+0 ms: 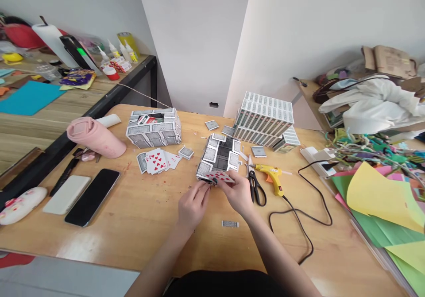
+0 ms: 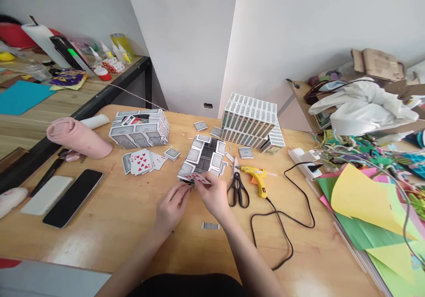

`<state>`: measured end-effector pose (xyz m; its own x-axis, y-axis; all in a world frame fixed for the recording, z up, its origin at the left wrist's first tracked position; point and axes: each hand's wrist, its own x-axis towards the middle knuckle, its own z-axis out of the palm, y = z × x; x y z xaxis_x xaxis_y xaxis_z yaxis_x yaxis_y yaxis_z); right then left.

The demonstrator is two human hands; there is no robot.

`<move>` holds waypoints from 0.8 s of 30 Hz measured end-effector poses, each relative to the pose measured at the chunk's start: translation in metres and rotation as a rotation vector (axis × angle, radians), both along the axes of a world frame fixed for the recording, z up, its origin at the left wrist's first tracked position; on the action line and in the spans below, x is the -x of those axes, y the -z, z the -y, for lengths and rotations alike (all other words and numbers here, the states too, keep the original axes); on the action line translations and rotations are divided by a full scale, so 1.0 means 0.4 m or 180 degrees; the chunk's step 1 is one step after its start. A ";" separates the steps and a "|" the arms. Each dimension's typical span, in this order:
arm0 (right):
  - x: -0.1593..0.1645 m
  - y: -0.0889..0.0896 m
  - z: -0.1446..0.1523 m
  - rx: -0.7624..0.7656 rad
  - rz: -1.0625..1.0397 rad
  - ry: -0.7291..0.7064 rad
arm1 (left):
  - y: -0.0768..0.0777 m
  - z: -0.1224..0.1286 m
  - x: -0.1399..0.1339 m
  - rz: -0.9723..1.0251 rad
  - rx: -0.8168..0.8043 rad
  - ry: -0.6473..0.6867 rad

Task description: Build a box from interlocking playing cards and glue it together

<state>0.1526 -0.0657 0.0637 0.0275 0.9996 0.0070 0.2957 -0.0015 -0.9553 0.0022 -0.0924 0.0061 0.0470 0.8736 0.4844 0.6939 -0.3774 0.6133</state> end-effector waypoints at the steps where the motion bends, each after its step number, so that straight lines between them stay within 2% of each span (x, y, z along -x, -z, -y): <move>1: 0.002 -0.002 0.000 0.0015 0.0114 -0.0023 | 0.000 0.005 0.002 0.0077 0.0032 -0.0036; 3: 0.004 -0.001 -0.001 0.0047 0.0289 0.0002 | -0.007 0.013 0.006 0.0408 0.0269 -0.0154; 6: 0.002 0.007 -0.002 0.0153 0.0201 -0.0136 | -0.038 0.016 0.017 0.1521 0.1087 -0.0160; 8: -0.001 0.008 0.001 0.0326 -0.0142 -0.0520 | -0.068 0.013 0.026 0.2392 0.1864 0.0300; 10: -0.003 0.002 0.007 0.0478 -0.0470 -0.0856 | -0.100 0.007 0.036 0.3024 0.2658 0.1009; 12: -0.004 -0.006 0.015 0.0459 -0.0651 -0.0966 | -0.126 0.003 0.043 0.3370 0.3218 0.1473; 13: -0.005 -0.011 0.020 0.0413 -0.0697 -0.0948 | -0.136 0.002 0.046 0.3459 0.3369 0.1531; 16: -0.004 -0.023 0.036 0.0299 -0.0929 -0.0792 | -0.146 0.000 0.048 0.3503 0.3402 0.1250; 20: -0.001 -0.025 0.057 0.0511 -0.1300 -0.0902 | -0.118 -0.001 0.037 0.3427 0.2936 0.0659; 22: 0.000 -0.021 0.063 0.0645 -0.0990 -0.0805 | -0.096 0.000 0.031 0.3098 0.2653 0.0434; 24: -0.002 -0.019 0.063 0.0524 -0.0396 -0.0428 | -0.077 0.002 0.028 0.2543 0.2363 0.0317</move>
<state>0.1535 -0.0909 0.0711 -0.1155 0.9817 -0.1515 0.1837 -0.1288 -0.9745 -0.0088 -0.0934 0.0368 0.0401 0.9702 -0.2390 -0.0184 0.2399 0.9706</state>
